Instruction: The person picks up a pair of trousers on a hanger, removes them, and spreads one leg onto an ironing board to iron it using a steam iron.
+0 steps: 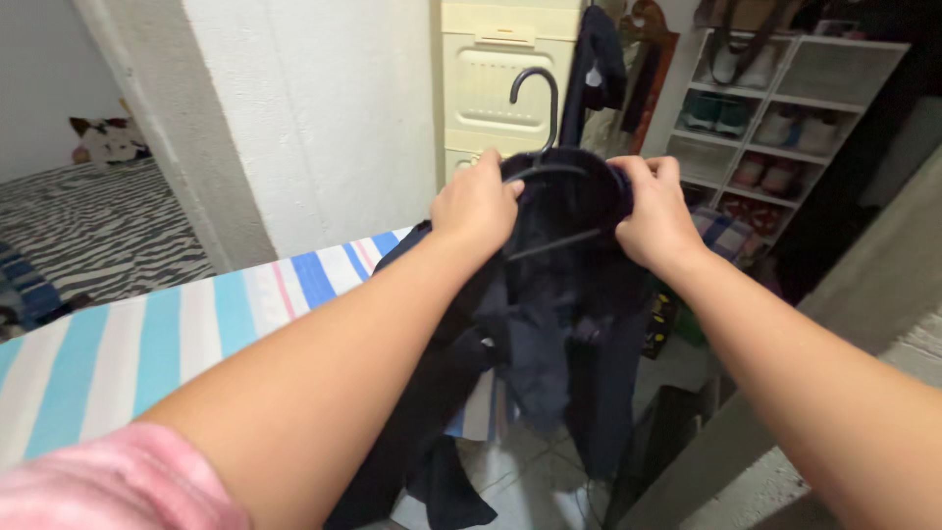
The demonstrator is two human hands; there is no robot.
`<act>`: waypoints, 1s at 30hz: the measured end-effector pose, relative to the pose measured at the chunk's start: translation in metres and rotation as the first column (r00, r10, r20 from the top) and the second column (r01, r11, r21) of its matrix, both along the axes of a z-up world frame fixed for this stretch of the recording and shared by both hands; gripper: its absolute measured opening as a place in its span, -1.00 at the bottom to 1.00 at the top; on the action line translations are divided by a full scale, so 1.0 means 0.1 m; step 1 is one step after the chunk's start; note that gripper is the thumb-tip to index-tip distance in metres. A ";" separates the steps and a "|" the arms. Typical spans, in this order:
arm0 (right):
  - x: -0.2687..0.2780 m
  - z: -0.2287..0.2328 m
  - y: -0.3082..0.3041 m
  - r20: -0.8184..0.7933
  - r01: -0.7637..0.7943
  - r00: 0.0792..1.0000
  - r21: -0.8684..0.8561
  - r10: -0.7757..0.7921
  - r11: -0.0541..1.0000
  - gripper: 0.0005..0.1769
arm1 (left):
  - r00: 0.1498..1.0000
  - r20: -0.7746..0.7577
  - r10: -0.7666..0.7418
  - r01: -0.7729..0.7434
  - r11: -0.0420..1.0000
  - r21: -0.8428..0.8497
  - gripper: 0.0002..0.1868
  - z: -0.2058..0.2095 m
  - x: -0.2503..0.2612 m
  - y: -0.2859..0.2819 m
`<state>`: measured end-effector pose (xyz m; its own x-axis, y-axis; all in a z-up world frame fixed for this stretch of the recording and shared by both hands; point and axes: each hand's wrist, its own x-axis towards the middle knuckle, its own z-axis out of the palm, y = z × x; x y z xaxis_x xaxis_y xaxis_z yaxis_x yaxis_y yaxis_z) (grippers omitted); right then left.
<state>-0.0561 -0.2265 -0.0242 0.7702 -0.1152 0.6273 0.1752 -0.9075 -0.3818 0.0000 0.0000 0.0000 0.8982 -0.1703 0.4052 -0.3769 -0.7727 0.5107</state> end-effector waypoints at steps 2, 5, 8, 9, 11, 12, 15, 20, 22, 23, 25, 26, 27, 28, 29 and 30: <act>-0.05 -0.04 -0.09 0.028 0.033 0.999 0.003 -0.033 0.999 -0.19 | 0.999 -0.030 -0.029 0.029 0.999 -0.022 -0.53 0.05 0.00 -0.12; -0.08 -0.05 -0.28 0.106 0.067 0.992 0.004 -0.067 0.998 -0.26 | 0.993 -0.087 -0.076 0.070 0.996 -0.063 -0.54 0.07 0.04 -0.30; 0.00 -0.01 -0.50 0.104 0.087 0.991 0.004 -0.087 0.996 -0.34 | 0.986 -0.131 -0.106 0.093 0.991 -0.099 -0.55 0.05 0.16 -0.48; 0.05 0.01 -0.57 0.055 0.098 0.994 0.006 -0.099 0.995 -0.37 | 0.983 -0.145 -0.112 0.096 0.988 -0.118 -0.55 0.04 0.23 -0.54; 0.20 0.05 -0.73 -0.049 0.092 0.995 0.148 -0.086 0.985 -0.37 | 0.979 -0.162 -0.125 0.103 0.985 -0.139 -0.53 0.05 0.41 -0.68; 0.28 0.08 -0.80 -0.147 0.086 0.988 0.288 -0.044 0.954 -0.37 | 0.976 -0.177 -0.126 0.097 0.982 -0.160 -0.52 0.07 0.51 -0.77; 0.49 0.19 -1.00 0.197 0.109 0.972 0.085 -0.124 0.990 -0.53 | 0.964 -0.072 -0.256 0.231 0.941 -0.248 -0.48 0.13 0.84 -1.02; 0.91 0.43 -0.96 0.361 0.192 0.926 -0.198 -0.110 0.961 -0.45 | 0.941 -0.068 -0.330 0.293 0.900 -0.323 -0.48 0.31 1.12 -1.43; 1.02 0.51 -0.98 0.332 0.094 0.942 -0.129 -0.046 0.987 -0.46 | 0.925 -0.076 -0.372 0.326 0.881 -0.344 -0.50 0.33 1.23 -1.54; 1.04 0.55 -1.00 0.325 0.133 0.942 -0.144 -0.080 0.981 -0.54 | 0.914 -0.068 -0.401 0.343 0.850 -0.401 -0.50 0.32 1.29 -1.59; 1.08 0.59 -1.03 0.316 0.185 0.940 -0.158 -0.128 0.970 -0.61 | 0.896 -0.062 -0.440 0.367 0.811 -0.455 -0.50 0.28 1.43 -1.68; 1.10 0.60 -1.05 0.308 0.213 0.937 -0.133 -0.164 0.968 -0.61 | 0.894 -0.027 -0.448 0.379 0.786 -0.488 -0.49 0.23 1.49 -1.74; 1.15 0.61 -1.06 0.303 0.232 0.934 -0.110 -0.190 0.966 -0.62 | 0.895 0.011 -0.446 0.386 0.762 -0.521 -0.48 0.21 1.57 -1.78; 1.20 0.60 -1.07 0.304 0.236 0.933 -0.111 -0.193 0.966 -0.62 | 0.894 0.012 -0.449 0.388 0.760 -0.522 -0.48 0.19 1.63 -1.83; 1.24 0.59 -1.06 0.314 0.245 0.928 -0.103 -0.202 0.964 -0.64 | 0.891 0.017 -0.454 0.398 0.761 -0.513 -0.46 0.18 1.71 -1.85; 1.29 0.58 -1.06 0.324 0.254 0.922 -0.095 -0.211 0.963 -0.66 | 0.888 0.023 -0.459 0.407 0.762 -0.504 -0.45 0.17 1.78 -1.85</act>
<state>0.0733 -0.3322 0.0341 0.4983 -0.1670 0.8508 0.0424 -0.9754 -0.2163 0.1785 -0.1852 0.0171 0.8151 -0.3569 0.4563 -0.5397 -0.1818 0.8220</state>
